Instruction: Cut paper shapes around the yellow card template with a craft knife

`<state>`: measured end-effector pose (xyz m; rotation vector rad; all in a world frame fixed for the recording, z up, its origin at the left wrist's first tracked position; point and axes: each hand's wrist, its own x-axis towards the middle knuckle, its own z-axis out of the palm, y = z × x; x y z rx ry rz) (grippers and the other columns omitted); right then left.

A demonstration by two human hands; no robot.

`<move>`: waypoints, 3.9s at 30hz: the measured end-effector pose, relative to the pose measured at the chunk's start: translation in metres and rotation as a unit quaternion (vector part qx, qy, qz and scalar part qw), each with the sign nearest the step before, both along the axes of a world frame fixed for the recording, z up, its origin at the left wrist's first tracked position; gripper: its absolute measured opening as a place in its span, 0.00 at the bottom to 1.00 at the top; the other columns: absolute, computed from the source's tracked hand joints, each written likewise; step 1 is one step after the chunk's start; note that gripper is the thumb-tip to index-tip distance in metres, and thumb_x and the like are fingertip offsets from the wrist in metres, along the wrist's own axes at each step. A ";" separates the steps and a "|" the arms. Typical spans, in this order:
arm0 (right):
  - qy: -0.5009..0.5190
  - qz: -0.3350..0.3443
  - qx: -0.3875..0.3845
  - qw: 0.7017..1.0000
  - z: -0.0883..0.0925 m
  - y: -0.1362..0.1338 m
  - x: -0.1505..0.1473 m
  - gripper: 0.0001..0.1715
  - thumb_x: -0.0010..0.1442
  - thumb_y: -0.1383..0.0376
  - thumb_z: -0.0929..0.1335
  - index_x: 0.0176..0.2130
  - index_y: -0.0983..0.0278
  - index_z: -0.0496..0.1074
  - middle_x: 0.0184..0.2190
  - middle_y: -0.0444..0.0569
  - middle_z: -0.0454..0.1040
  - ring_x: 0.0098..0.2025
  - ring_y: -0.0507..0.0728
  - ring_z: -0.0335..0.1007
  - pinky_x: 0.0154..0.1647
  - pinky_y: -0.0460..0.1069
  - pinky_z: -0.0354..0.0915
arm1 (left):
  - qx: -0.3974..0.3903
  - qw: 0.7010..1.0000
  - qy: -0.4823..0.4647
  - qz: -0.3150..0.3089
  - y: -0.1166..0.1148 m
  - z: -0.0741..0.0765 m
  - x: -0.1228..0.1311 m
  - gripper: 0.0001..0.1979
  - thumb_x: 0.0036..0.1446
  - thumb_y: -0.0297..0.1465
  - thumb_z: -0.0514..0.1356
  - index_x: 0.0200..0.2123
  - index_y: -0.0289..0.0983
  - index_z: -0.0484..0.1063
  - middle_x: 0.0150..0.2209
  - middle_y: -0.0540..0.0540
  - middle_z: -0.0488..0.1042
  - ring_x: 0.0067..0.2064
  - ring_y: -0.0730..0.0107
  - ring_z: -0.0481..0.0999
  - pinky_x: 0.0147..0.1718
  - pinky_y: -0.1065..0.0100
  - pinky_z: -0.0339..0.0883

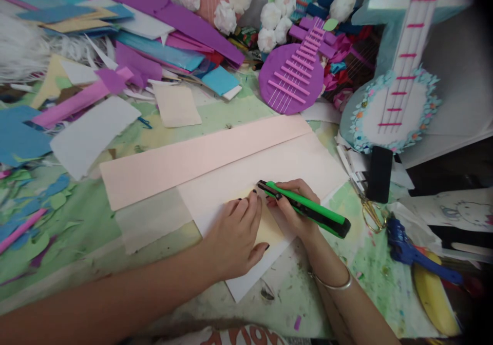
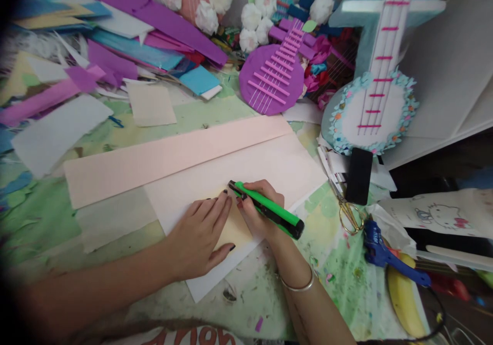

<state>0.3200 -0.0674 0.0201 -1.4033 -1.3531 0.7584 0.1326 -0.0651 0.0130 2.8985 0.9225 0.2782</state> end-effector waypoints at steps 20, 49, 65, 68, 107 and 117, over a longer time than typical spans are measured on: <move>-0.098 -0.032 0.017 0.995 0.006 0.002 -0.005 0.07 0.53 0.66 0.70 0.36 0.57 0.73 0.28 0.44 0.81 0.25 0.56 0.78 0.28 0.50 0.72 | -0.003 1.000 0.005 -0.001 0.000 0.001 0.000 0.36 0.64 0.45 0.49 0.61 0.18 0.60 0.61 0.23 0.61 0.52 0.43 0.64 0.49 0.52 0.55; -0.198 -0.003 0.087 0.976 0.003 0.002 -0.002 0.08 0.54 0.69 0.68 0.37 0.60 0.72 0.30 0.45 0.81 0.27 0.53 0.79 0.29 0.45 0.75 | -0.006 1.000 0.004 -0.003 0.000 0.000 -0.001 0.36 0.64 0.45 0.48 0.61 0.17 0.61 0.62 0.22 0.61 0.53 0.42 0.64 0.49 0.52 0.54; -0.200 -0.004 0.097 0.975 0.004 0.003 -0.002 0.08 0.54 0.70 0.68 0.37 0.60 0.72 0.31 0.44 0.81 0.28 0.52 0.80 0.30 0.43 0.74 | -0.008 1.000 0.000 0.000 0.001 0.000 0.001 0.36 0.64 0.45 0.49 0.61 0.17 0.61 0.61 0.22 0.62 0.52 0.42 0.65 0.49 0.51 0.54; -0.200 -0.003 0.103 0.974 0.004 0.003 -0.002 0.08 0.54 0.70 0.68 0.37 0.60 0.72 0.31 0.44 0.81 0.29 0.52 0.80 0.31 0.43 0.74 | -0.009 1.000 0.001 0.000 0.001 0.000 0.000 0.36 0.64 0.45 0.49 0.60 0.18 0.61 0.61 0.23 0.62 0.52 0.42 0.65 0.49 0.51 0.54; -0.217 -0.001 0.122 0.969 -0.002 -0.006 0.000 0.08 0.54 0.68 0.68 0.37 0.59 0.71 0.26 0.43 0.80 0.22 0.53 0.76 0.22 0.45 0.71 | -0.021 1.000 0.008 -0.008 0.002 0.004 0.000 0.36 0.64 0.45 0.49 0.60 0.17 0.61 0.62 0.23 0.61 0.53 0.42 0.64 0.49 0.52 0.54; -0.206 -0.002 0.123 0.971 0.002 -0.007 -0.003 0.06 0.54 0.68 0.68 0.36 0.60 0.71 0.24 0.43 0.80 0.21 0.53 0.76 0.21 0.44 0.71 | -0.018 1.000 0.014 -0.006 0.001 0.002 -0.001 0.36 0.64 0.45 0.49 0.61 0.18 0.61 0.63 0.24 0.60 0.54 0.43 0.64 0.49 0.52 0.55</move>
